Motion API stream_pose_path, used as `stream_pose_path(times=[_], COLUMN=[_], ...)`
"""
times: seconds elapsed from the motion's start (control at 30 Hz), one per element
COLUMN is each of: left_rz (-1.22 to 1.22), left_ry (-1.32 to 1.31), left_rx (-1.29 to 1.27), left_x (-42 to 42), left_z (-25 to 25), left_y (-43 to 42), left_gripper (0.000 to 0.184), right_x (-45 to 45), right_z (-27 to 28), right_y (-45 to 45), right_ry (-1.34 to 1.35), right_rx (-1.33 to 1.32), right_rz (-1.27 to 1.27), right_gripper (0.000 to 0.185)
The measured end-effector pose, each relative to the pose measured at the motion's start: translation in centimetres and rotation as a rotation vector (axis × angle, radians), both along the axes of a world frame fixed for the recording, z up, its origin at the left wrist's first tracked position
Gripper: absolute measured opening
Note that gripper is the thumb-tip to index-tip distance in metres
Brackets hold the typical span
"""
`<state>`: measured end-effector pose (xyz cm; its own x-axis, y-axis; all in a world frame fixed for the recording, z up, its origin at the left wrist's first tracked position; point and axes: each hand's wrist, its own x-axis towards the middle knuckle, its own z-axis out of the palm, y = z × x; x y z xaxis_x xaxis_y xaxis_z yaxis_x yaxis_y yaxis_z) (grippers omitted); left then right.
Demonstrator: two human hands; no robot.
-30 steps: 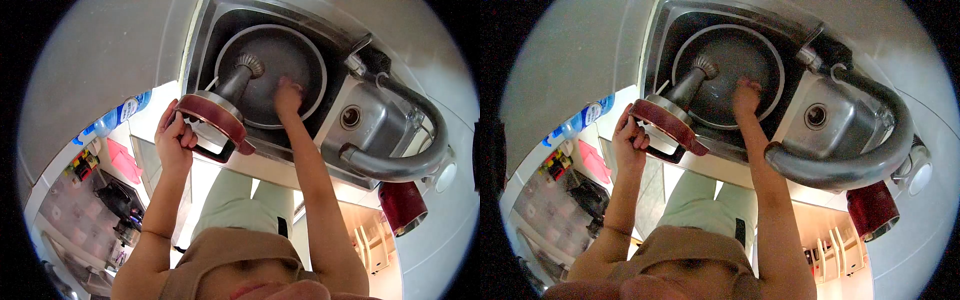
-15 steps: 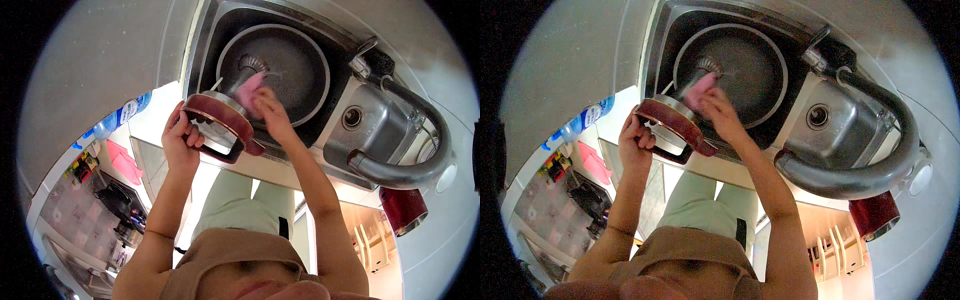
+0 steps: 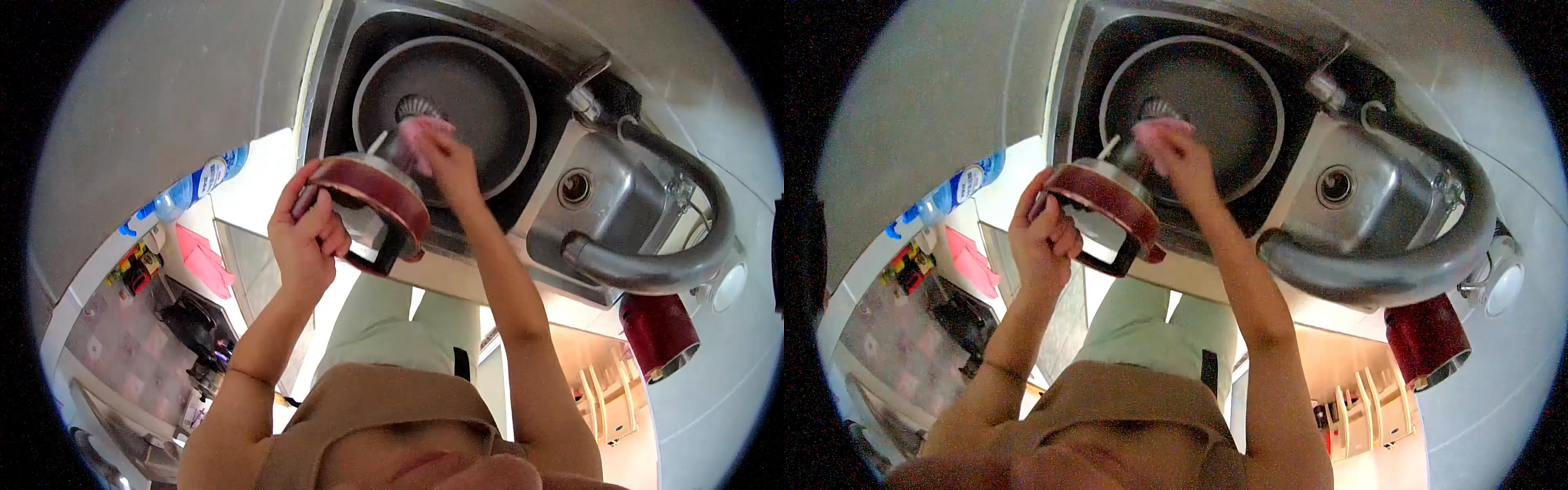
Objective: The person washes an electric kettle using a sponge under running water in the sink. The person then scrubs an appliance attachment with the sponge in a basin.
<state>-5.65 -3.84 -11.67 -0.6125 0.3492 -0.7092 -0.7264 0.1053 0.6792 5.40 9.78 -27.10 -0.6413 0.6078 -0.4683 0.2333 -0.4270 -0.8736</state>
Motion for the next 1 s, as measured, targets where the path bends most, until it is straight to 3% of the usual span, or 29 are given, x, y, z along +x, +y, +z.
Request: stream_pose_path(times=[0.07,0.1,0.2,0.23,0.33,0.37,0.47,0.5,0.6,0.63,0.73,0.87,0.9,1.0], left_rz=[-0.029,-0.035,-0.13,-0.193,-0.368,-0.469,-0.764,-0.861,-1.125,-1.193,-1.284,-1.393,-1.414,-1.325], left_ry=[0.03,0.011,0.055,0.097,0.203,0.29,0.585,0.722,0.895,0.955,1.059,1.049,1.047,1.144], left_rx=[-0.031,0.019,-0.019,-0.066,-0.127,-0.132,-0.144,-0.134,-0.21,-0.206,-0.091,-0.124,-0.161,-0.088], left_x=[0.0,-0.3,0.3,0.7,0.6,0.4,0.2,0.2,-0.3,-1.0,-1.4,-1.6,-1.5,-1.7], left_z=[0.0,0.2,1.5,2.1,2.8,2.9,3.6,3.6,4.4,4.1,4.1,4.1,4.0,2.5], left_y=[0.1,0.1,0.7,1.0,0.9,0.9,0.4,0.4,0.7,0.6,1.2,1.6,1.4,0.4], left_gripper=[0.041,0.042,0.042,0.042,0.046,0.046,0.047,0.047,0.054,0.055,0.057,0.056,0.056,0.056], right_x=[0.7,0.7,-0.2,-0.2,0.6,1.0,1.0,0.4,1.6,2.4,2.0,1.0,0.8,0.9], right_z=[1.8,1.7,2.3,1.4,4.5,4.7,3.6,3.2,5.0,4.3,3.8,1.9,2.4,0.0], right_y=[-1.3,-1.5,1.7,1.8,-0.5,-1.2,1.0,2.1,1.6,0.4,0.1,3.6,3.3,4.0], right_ry=[0.049,0.109,-0.225,-0.125,-0.058,0.022,-0.097,0.016,-0.077,0.101,0.208,-0.164,-0.253,-0.427], right_rx=[0.316,0.273,-0.002,-0.231,-0.052,-0.097,-0.084,-0.001,-0.08,-0.141,-0.098,-0.306,-0.138,0.995], right_rz=[0.202,0.192,0.19,0.06,0.215,0.173,0.187,0.082,0.297,0.317,0.26,0.313,0.353,0.517], right_gripper=[0.028,0.029,0.028,0.029,0.03,0.033,0.035,0.038,0.034,0.034,0.036,0.035,0.031,0.029])
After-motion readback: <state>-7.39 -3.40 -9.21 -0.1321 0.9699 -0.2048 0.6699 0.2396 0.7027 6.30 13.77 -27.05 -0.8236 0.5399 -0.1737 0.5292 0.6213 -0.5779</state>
